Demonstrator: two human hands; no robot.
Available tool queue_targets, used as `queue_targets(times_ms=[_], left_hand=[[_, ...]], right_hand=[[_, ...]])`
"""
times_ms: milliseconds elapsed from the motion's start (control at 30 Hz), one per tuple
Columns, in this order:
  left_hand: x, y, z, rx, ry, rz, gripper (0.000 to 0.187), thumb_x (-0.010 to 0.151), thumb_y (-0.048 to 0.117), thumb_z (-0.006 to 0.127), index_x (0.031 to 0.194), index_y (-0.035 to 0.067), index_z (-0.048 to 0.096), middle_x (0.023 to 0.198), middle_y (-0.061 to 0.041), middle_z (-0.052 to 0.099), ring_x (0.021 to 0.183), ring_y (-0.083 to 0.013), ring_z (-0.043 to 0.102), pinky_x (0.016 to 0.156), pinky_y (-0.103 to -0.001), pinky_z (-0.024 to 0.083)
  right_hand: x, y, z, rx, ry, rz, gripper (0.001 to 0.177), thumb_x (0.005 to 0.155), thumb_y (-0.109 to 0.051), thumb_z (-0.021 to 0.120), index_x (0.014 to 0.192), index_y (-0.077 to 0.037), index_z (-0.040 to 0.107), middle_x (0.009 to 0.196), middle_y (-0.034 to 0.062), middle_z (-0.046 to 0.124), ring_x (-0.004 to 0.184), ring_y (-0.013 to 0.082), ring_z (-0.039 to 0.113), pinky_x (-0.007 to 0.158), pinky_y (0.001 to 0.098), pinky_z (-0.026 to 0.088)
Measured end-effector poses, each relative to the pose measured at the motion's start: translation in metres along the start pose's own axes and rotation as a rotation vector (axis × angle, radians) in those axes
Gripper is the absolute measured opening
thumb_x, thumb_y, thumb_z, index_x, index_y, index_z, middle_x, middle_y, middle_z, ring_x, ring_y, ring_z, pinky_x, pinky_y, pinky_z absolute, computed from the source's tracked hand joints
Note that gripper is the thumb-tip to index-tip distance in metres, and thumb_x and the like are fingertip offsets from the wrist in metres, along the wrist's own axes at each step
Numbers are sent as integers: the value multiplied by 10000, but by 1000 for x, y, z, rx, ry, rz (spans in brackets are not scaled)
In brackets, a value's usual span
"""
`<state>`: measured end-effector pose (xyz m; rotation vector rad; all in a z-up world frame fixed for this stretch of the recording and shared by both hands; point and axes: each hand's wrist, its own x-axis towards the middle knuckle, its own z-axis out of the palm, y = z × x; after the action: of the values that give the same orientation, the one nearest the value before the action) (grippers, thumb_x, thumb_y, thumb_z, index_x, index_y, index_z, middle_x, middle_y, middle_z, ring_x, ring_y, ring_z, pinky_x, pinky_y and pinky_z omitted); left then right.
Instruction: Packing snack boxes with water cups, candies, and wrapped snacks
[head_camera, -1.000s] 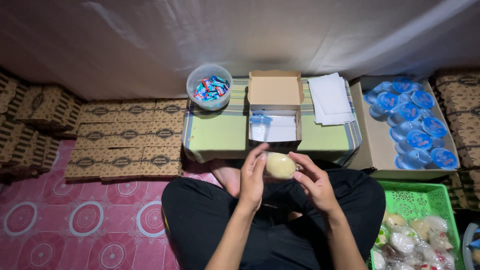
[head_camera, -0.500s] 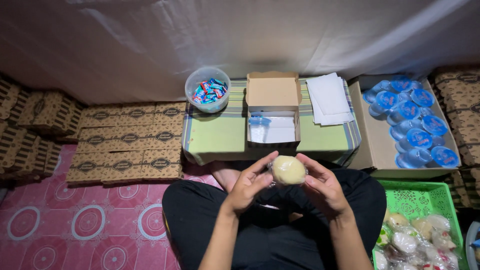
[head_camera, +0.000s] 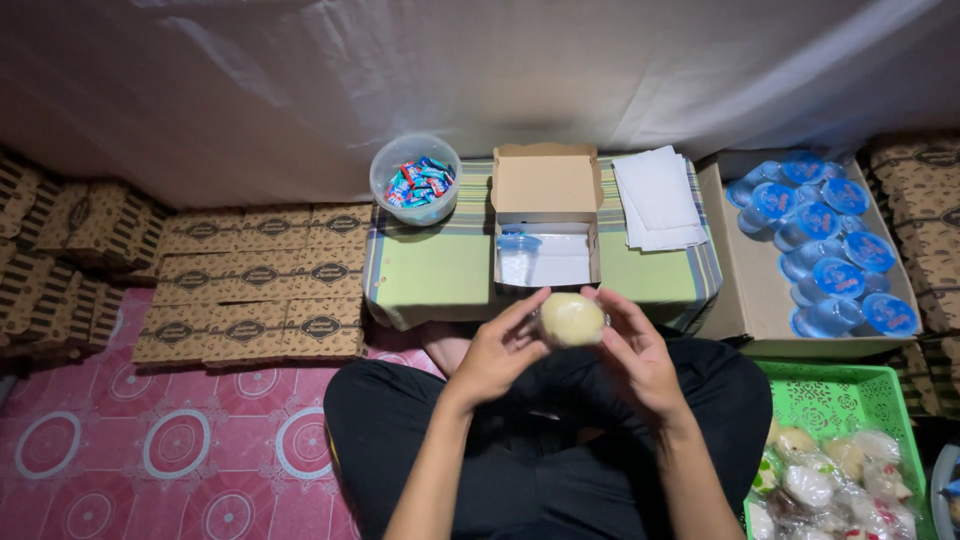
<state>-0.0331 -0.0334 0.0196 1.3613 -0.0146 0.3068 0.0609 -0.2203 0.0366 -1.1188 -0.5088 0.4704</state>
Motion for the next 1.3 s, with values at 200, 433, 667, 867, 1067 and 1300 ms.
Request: queue_targets(times_ms=[200, 433, 667, 867, 1067, 1300], left_hand=[[28, 31, -11, 653, -41, 137, 686, 874, -45, 691, 1519, 50, 478, 1372, -245, 619, 1267, -435, 597, 1068, -545, 474], [83, 17, -37, 1172, -122, 227, 659, 878, 138, 758, 1489, 122, 511, 1303, -93, 679, 1279, -286, 587, 996, -453, 467], [120, -6, -40, 1453, -170, 160, 487, 791, 244, 833, 1230, 190, 630, 1140, -4, 515, 1074, -249, 483, 896, -416, 395], [132, -16, -38, 1518, -259, 83, 356, 774, 270, 847, 1066, 137, 694, 1072, -34, 543, 1042, -260, 468, 890, -439, 380], [148, -33, -36, 1708, -353, 121, 368, 660, 298, 907, 955, 128, 767, 1074, -32, 550, 996, -275, 469, 845, -436, 400], [156, -57, -32, 1780, -413, 163, 137, 776, 148, 797, 908, 111, 789, 1030, -51, 634, 1020, -294, 514, 878, -491, 399]], right_hand=[[29, 11, -16, -494, -18, -215, 384, 1012, -39, 568, 1387, 42, 594, 1423, 222, 546, 1339, 332, 535, 1117, 496, 450], [72, -4, -15, -664, -50, -195, 399, 1010, -46, 592, 1398, 42, 590, 1343, 225, 561, 1294, 367, 570, 1081, 487, 499], [106, 15, -34, -1140, -81, -115, 468, 970, -121, 615, 1437, -158, 600, 1234, 145, 623, 1149, 370, 649, 955, 529, 557], [119, 42, -53, -1415, -118, 93, 514, 951, -268, 631, 1457, -289, 544, 1246, -5, 657, 1145, 282, 510, 915, 469, 417], [126, 47, -52, -1508, -206, 169, 348, 972, -336, 613, 1308, -247, 623, 1129, 27, 719, 1085, 291, 521, 888, 449, 397], [127, 30, -39, -1629, -338, 200, 336, 1027, -366, 496, 1253, -191, 673, 1178, 120, 699, 1093, 361, 524, 903, 515, 402]])
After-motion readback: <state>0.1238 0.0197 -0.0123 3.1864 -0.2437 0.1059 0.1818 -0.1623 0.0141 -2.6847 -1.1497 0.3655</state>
